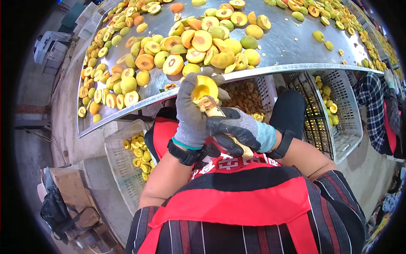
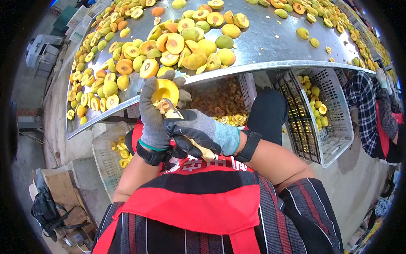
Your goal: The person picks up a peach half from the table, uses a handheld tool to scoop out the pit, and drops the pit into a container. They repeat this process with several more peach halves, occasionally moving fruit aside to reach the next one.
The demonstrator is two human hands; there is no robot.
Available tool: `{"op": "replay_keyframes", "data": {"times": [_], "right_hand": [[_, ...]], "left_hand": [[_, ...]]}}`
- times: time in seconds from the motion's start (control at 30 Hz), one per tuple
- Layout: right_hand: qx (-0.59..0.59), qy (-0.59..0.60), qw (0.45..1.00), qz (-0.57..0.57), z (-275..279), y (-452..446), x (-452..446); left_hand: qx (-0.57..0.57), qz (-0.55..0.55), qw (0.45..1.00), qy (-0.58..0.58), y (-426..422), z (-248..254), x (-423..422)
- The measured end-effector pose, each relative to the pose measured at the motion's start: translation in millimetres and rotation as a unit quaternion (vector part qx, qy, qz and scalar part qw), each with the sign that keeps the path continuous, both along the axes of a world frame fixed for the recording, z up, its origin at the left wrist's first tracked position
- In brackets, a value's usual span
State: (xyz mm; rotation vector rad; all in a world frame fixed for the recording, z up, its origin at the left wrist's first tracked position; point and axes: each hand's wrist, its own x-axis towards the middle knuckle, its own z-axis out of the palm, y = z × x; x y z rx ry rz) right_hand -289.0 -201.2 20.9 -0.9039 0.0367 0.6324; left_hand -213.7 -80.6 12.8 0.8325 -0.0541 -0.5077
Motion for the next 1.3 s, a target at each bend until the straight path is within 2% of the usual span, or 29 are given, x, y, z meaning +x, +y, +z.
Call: {"op": "replay_keyframes", "data": {"times": [0.03,0.1,0.13,0.17,0.23,0.3,0.33,0.37,0.4,0.47,0.5,0.57,0.63,0.7,0.77,0.8,0.83,0.9,0.93,0.97,1.0,1.03,1.07,1.1,1.17,1.2,1.23,1.3], "right_hand": [[0.000,0.000,1.000,0.001,-1.7,-0.3,-0.9],[0.006,-0.035,0.999,-0.012,-7.1,-5.7,-2.5],[0.050,-0.049,0.998,0.002,-7.6,-13.0,-3.4],[0.031,-0.047,0.998,-0.015,-3.9,-17.8,-3.2],[-0.027,-0.028,0.999,0.006,-11.2,-31.5,-3.2],[-0.192,0.004,0.981,-0.027,-16.0,-34.7,-5.3],[-0.212,0.000,0.976,-0.042,-16.9,-37.1,-9.1],[-0.231,-0.004,0.971,-0.056,-18.3,-41.8,-11.8],[-0.227,-0.006,0.972,-0.057,-18.6,-47.1,-12.8],[-0.254,0.036,0.967,-0.010,-17.2,-56.9,-13.1],[-0.249,0.031,0.968,-0.008,-20.3,-58.7,-11.8],[-0.152,0.080,0.985,-0.017,-32.4,-58.6,-11.5],[-0.156,0.074,0.985,-0.022,-41.1,-55.8,-10.9],[-0.115,0.103,0.988,-0.026,-40.1,-56.1,-11.9],[-0.152,0.101,0.983,-0.030,-39.2,-60.0,-12.9],[-0.159,0.072,0.983,-0.050,-46.0,-63.5,-15.5],[-0.166,0.042,0.983,-0.068,-49.5,-66.8,-17.6],[-0.137,0.049,0.986,-0.078,-47.9,-70.8,-18.8],[-0.106,0.057,0.989,-0.086,-46.9,-71.3,-17.7],[-0.104,0.056,0.989,-0.087,-45.3,-70.2,-15.0],[-0.084,0.053,0.989,-0.106,-43.3,-68.2,-10.6],[-0.064,0.051,0.989,-0.122,-42.5,-67.3,-6.0],[-0.022,0.019,0.995,-0.100,-48.3,-67.1,1.5],[-0.022,0.019,0.995,-0.096,-46.4,-64.3,6.6],[-0.033,0.010,0.991,-0.129,-32.6,-52.8,19.1],[0.022,0.013,0.992,-0.120,-40.8,-52.2,24.7],[0.020,0.013,0.992,-0.121,-31.0,-44.0,27.3],[-0.013,0.022,0.983,-0.183,-3.5,-22.3,35.2]], "left_hand": [[0.000,0.001,1.000,0.000,-0.6,0.2,2.0],[-0.071,0.013,0.996,0.043,-0.9,1.9,5.1],[-0.105,0.009,0.993,0.049,2.3,2.8,5.7],[-0.066,0.017,0.996,0.059,16.6,-5.1,16.4],[-0.059,0.047,0.997,-0.025,49.1,-7.1,15.9],[0.093,0.123,0.984,-0.094,93.3,-1.1,11.2],[0.343,0.131,0.906,-0.213,127.8,3.4,9.1],[0.565,0.130,0.751,-0.315,158.5,7.5,11.6],[0.568,0.129,0.749,-0.318,177.7,9.9,19.3],[0.771,0.114,0.504,-0.372,194.4,20.7,26.2],[0.774,0.117,0.499,-0.371,192.7,21.9,30.1],[0.608,0.105,0.752,-0.232,143.4,35.3,45.5],[0.673,0.055,0.646,-0.356,102.3,23.8,73.0],[0.747,0.027,0.550,-0.374,60.5,11.6,99.5],[0.756,-0.029,0.577,-0.308,34.5,-4.1,114.2],[0.779,-0.003,0.506,-0.370,37.9,-34.6,128.5],[0.777,-0.003,0.508,-0.372,37.4,-33.9,130.7],[0.679,-0.029,0.691,-0.248,38.8,-31.3,134.3],[0.604,0.032,0.775,-0.182,36.5,-29.9,129.2],[0.605,0.032,0.774,-0.184,40.0,-24.8,125.3],[0.477,0.020,0.872,-0.111,47.9,-18.7,116.7],[0.332,0.009,0.942,-0.034,50.3,-8.7,102.4],[0.242,0.004,0.967,-0.077,52.1,-9.7,92.1],[0.242,0.007,0.967,-0.076,53.4,-9.3,81.7],[0.269,-0.067,0.923,-0.268,52.6,-4.3,60.3],[0.214,-0.112,0.943,-0.228,47.4,1.9,47.4],[0.156,-0.156,0.957,-0.187,42.0,5.5,35.4],[0.155,-0.169,0.953,-0.197,39.1,-1.9,21.7]]}}
